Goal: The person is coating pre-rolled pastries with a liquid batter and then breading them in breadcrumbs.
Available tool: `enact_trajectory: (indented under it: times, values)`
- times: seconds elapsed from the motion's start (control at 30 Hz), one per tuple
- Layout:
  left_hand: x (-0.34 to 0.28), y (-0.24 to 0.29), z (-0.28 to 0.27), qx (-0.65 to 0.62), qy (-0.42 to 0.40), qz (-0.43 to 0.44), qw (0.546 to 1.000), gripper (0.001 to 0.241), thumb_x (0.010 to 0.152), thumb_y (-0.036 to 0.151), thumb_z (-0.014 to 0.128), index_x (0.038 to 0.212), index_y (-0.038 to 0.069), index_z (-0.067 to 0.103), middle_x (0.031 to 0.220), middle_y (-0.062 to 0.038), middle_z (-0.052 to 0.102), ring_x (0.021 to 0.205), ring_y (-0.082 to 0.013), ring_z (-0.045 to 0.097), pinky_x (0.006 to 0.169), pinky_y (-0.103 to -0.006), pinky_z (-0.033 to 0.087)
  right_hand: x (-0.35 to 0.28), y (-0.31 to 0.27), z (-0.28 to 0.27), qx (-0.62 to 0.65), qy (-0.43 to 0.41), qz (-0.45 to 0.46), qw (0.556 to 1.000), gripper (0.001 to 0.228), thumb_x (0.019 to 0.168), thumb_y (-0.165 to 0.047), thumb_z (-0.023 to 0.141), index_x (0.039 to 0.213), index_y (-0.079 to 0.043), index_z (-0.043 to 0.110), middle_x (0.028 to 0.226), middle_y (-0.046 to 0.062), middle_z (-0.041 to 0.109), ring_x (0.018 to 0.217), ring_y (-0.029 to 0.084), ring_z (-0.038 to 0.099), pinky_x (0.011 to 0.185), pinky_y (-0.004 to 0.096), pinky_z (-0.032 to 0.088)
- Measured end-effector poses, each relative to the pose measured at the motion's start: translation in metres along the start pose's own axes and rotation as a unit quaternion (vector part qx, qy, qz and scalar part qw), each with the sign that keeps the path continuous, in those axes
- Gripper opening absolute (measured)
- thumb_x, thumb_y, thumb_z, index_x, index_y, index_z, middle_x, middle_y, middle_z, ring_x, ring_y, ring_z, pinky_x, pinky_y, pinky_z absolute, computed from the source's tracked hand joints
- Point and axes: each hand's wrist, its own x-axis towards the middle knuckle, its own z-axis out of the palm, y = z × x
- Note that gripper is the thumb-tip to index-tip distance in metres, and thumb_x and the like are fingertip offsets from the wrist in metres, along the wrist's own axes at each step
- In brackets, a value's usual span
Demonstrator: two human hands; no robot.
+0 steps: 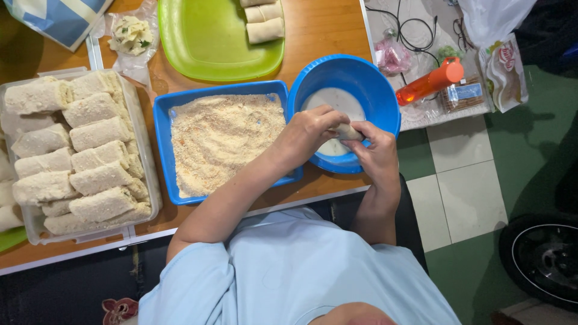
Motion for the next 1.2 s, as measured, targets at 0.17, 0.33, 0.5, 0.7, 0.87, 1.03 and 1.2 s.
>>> enact_trajectory:
  times: [0.17, 0.33, 0.5, 0.7, 0.87, 1.03, 1.2]
  values:
    - [0.0, -0.004, 0.003, 0.002, 0.007, 0.003, 1.0, 0.031, 0.085, 0.001, 0.077, 0.115, 0.006, 0.067, 0.104, -0.014, 0.069, 0.095, -0.0352, 0.072, 0.078, -0.0428, 0.059, 0.0, 0.003, -0.002, 0.009, 0.0, 0.007, 1.0, 0.034, 0.082, 0.004, 0.083, 0.114, 0.0, 0.073, 0.103, 0.012, 0.077, 0.093, 0.015, 0.073, 0.081, 0.029, 0.058]
    - [-0.001, -0.006, 0.008, 0.057, 0.018, -0.025, 0.998, 0.029, 0.084, 0.01, 0.082, 0.109, 0.005, 0.067, 0.098, -0.014, 0.07, 0.089, -0.0371, 0.071, 0.074, -0.0463, 0.057, -0.002, -0.002, -0.007, 0.018, 0.004, 0.018, 1.0, 0.034, 0.084, 0.005, 0.081, 0.116, 0.001, 0.072, 0.105, 0.01, 0.075, 0.094, 0.013, 0.07, 0.081, 0.028, 0.058]
    - [0.001, -0.005, 0.012, 0.044, 0.039, -0.054, 0.997, 0.03, 0.082, 0.012, 0.083, 0.106, 0.005, 0.068, 0.097, -0.015, 0.07, 0.088, -0.037, 0.07, 0.074, -0.0465, 0.056, -0.002, 0.0, -0.013, 0.015, 0.013, 0.023, 1.0, 0.032, 0.085, 0.005, 0.08, 0.116, 0.001, 0.072, 0.099, 0.009, 0.073, 0.087, 0.012, 0.066, 0.077, 0.027, 0.056]
    - [-0.002, -0.014, 0.014, 0.03, 0.054, -0.045, 0.997, 0.033, 0.083, 0.01, 0.082, 0.112, 0.004, 0.069, 0.097, -0.016, 0.069, 0.09, -0.0359, 0.07, 0.077, -0.0456, 0.056, -0.001, 0.004, -0.014, 0.005, 0.027, 0.013, 1.0, 0.032, 0.084, 0.004, 0.08, 0.115, 0.001, 0.072, 0.098, 0.007, 0.073, 0.086, 0.011, 0.066, 0.077, 0.027, 0.055]
    - [-0.002, -0.019, 0.016, 0.026, 0.069, -0.039, 0.997, 0.033, 0.082, 0.01, 0.082, 0.112, 0.004, 0.07, 0.096, -0.015, 0.07, 0.09, -0.0353, 0.07, 0.078, -0.0451, 0.056, -0.003, 0.012, -0.012, 0.009, 0.026, 0.023, 0.999, 0.032, 0.084, 0.003, 0.081, 0.114, 0.0, 0.073, 0.093, 0.007, 0.073, 0.082, 0.01, 0.064, 0.074, 0.026, 0.054]
    - [-0.003, -0.021, 0.018, 0.027, 0.052, -0.04, 0.997, 0.027, 0.082, 0.01, 0.081, 0.106, 0.003, 0.071, 0.093, -0.015, 0.07, 0.089, -0.0353, 0.07, 0.077, -0.0456, 0.055, -0.006, 0.012, -0.012, 0.01, 0.022, 0.028, 0.999, 0.033, 0.084, 0.004, 0.082, 0.115, 0.001, 0.073, 0.094, 0.007, 0.074, 0.085, 0.01, 0.066, 0.076, 0.025, 0.054]
    - [-0.006, -0.022, 0.018, 0.039, 0.062, -0.039, 0.997, 0.024, 0.084, 0.011, 0.079, 0.106, 0.005, 0.071, 0.094, -0.013, 0.071, 0.091, -0.0343, 0.071, 0.076, -0.0448, 0.056, -0.009, 0.01, -0.011, 0.011, 0.018, 0.033, 0.999, 0.033, 0.084, 0.004, 0.082, 0.116, 0.001, 0.073, 0.096, 0.007, 0.074, 0.085, 0.009, 0.065, 0.077, 0.025, 0.054]
